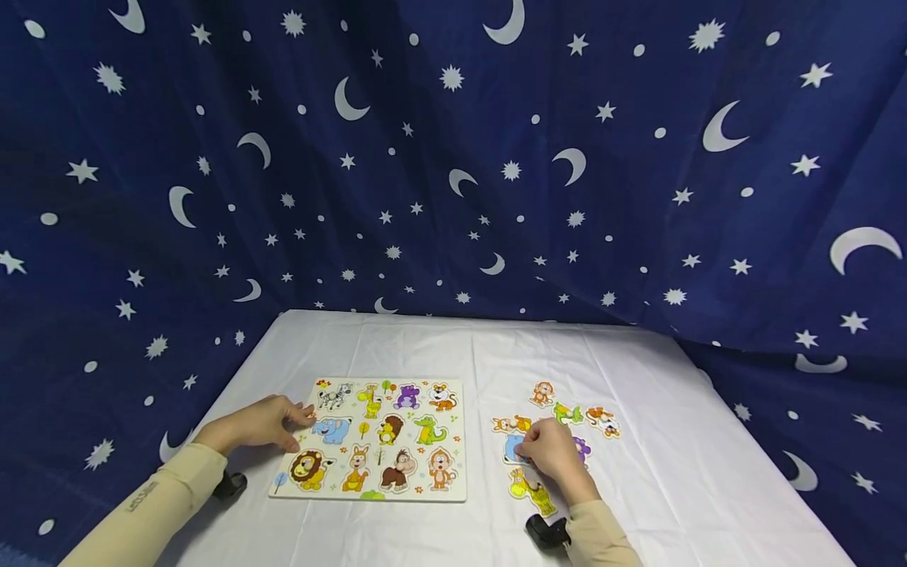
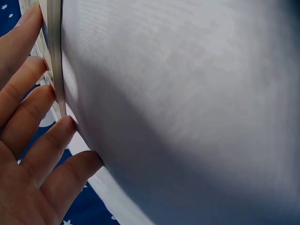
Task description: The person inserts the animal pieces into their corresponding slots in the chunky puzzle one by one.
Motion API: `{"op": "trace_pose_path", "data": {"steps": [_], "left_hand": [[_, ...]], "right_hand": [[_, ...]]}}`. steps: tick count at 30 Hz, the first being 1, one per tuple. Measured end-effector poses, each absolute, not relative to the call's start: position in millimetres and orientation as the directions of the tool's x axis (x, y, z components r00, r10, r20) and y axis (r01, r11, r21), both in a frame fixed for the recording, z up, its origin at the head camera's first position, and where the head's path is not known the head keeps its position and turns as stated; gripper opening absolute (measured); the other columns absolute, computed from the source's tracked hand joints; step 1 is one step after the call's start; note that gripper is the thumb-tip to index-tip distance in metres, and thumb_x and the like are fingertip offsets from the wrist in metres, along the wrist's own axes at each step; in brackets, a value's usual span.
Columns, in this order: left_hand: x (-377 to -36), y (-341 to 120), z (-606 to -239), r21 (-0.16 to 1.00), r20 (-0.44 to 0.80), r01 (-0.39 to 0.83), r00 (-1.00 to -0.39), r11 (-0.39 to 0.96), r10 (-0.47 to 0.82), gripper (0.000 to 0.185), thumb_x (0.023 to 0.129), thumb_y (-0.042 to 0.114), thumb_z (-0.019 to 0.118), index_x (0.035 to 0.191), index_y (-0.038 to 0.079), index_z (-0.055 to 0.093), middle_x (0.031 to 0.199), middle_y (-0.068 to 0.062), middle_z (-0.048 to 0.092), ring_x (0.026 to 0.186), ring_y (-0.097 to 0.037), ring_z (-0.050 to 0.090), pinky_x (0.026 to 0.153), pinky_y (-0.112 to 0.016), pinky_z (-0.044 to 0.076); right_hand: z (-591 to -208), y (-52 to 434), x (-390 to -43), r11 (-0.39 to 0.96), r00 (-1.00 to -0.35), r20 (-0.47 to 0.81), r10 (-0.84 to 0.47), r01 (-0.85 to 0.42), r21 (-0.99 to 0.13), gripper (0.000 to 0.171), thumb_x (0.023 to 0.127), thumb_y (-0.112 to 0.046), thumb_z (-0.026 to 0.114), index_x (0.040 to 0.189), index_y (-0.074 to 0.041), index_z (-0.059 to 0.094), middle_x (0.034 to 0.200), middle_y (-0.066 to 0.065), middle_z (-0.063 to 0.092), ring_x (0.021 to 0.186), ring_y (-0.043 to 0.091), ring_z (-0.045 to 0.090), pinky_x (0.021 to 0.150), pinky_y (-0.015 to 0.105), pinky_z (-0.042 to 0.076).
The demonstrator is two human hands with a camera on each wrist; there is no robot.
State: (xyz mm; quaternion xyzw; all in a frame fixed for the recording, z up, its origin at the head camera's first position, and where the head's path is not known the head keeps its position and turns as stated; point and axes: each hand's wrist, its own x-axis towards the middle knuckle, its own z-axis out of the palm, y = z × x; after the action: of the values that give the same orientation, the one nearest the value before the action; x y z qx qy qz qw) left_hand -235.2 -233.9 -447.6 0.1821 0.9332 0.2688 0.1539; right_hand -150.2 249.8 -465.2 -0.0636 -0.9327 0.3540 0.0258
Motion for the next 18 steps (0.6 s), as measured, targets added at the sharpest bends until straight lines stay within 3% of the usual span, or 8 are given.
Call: {"op": "trace_pose_path", "data": {"steps": [18], "left_hand": [[-236.8,-236.0,-447.3,0.553,-0.186,0.266,-0.884,0.790,0.428,0.051,0.062,0.011,0.092,0.110,0.006,0.077,0.130,-0.011,0.068,0.137,-0.042,0.049,0.116,-0.057,0.031]], "right_hand": [[-464.7,247.4,-150.8,0.759,-0.990,0.018,0.142,0.097,-0.644,0.024,0.077,-0.007,0.077,0.059,-0.010,0.062,0.047,-0.004,0.053,0.045,0.011,0.050,0.046,0.024,0.040]]}}
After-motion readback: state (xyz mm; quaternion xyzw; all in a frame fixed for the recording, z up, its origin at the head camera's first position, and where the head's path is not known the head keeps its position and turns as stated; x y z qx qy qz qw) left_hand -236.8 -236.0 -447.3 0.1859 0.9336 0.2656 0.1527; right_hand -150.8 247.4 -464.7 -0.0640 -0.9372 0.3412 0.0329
